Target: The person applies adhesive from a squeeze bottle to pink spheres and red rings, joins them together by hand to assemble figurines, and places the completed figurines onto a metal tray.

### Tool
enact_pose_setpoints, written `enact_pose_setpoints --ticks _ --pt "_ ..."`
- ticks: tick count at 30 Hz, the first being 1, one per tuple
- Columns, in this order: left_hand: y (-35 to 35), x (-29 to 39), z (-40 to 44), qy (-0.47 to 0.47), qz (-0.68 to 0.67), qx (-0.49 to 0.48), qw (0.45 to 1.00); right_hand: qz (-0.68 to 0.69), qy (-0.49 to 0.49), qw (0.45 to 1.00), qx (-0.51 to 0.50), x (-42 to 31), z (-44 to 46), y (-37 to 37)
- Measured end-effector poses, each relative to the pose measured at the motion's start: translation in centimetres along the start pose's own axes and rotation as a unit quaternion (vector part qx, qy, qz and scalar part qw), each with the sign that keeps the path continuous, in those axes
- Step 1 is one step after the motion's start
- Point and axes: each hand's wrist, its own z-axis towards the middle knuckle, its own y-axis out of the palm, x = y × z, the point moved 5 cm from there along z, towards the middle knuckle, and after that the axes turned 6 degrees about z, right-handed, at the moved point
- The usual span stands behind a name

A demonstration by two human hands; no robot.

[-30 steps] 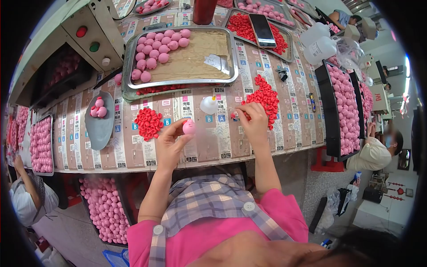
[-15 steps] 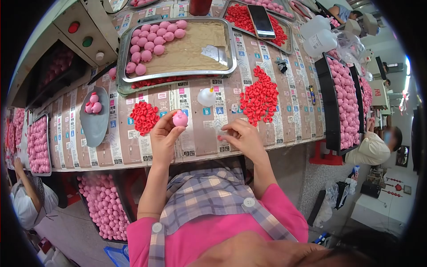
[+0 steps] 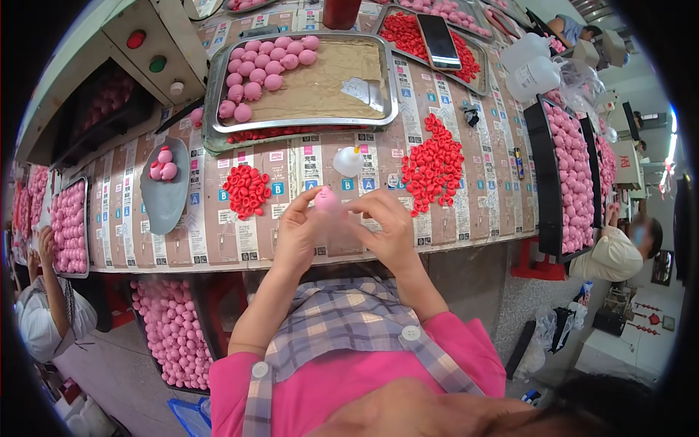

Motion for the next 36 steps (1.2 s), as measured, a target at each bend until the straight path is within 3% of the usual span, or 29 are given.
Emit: enact_pose_setpoints --ticks 3,8,17,20,26,30,33,36 --pt "0.5 0.1 0.0 -0.061 -0.07 0.014 0.996 -0.069 -0.076 0.995 0.002 -1.0 0.5 0.5" --pt "0.4 -0.2 0.1 -0.072 -0.104 -0.001 0.992 -0.128 -0.159 0.978 0.045 -1.6 0.1 1.2" --pt "0.6 0.2 -0.2 -0.085 -0.13 0.022 0.988 -0.171 -0.187 0.967 0.039 -1.5 -0.2 1.6" --pt "0.4 0.2 0.0 -0.08 -0.124 0.031 0.989 -0.127 -0.149 0.98 0.012 -1.4 0.4 1.5" --pt "-0.6 0.7 0.1 -0.064 -0.126 0.055 0.989 -0.001 0.101 0.986 0.132 3.6 3.5 -2.0" --pt "-0.7 1.2 0.3 -0.051 -0.13 0.067 0.988 -0.087 0.058 0.994 -0.027 7.1 4.1 1.1" --pt "-0.9 1.7 0.2 -0.037 -0.129 0.069 0.989 -0.013 0.121 0.992 -0.016 7.5 3.3 1.6" --pt "-1.6 1.6 0.2 -0.042 -0.149 0.041 0.987 0.286 0.2 0.934 0.079 5.4 2.1 0.7"
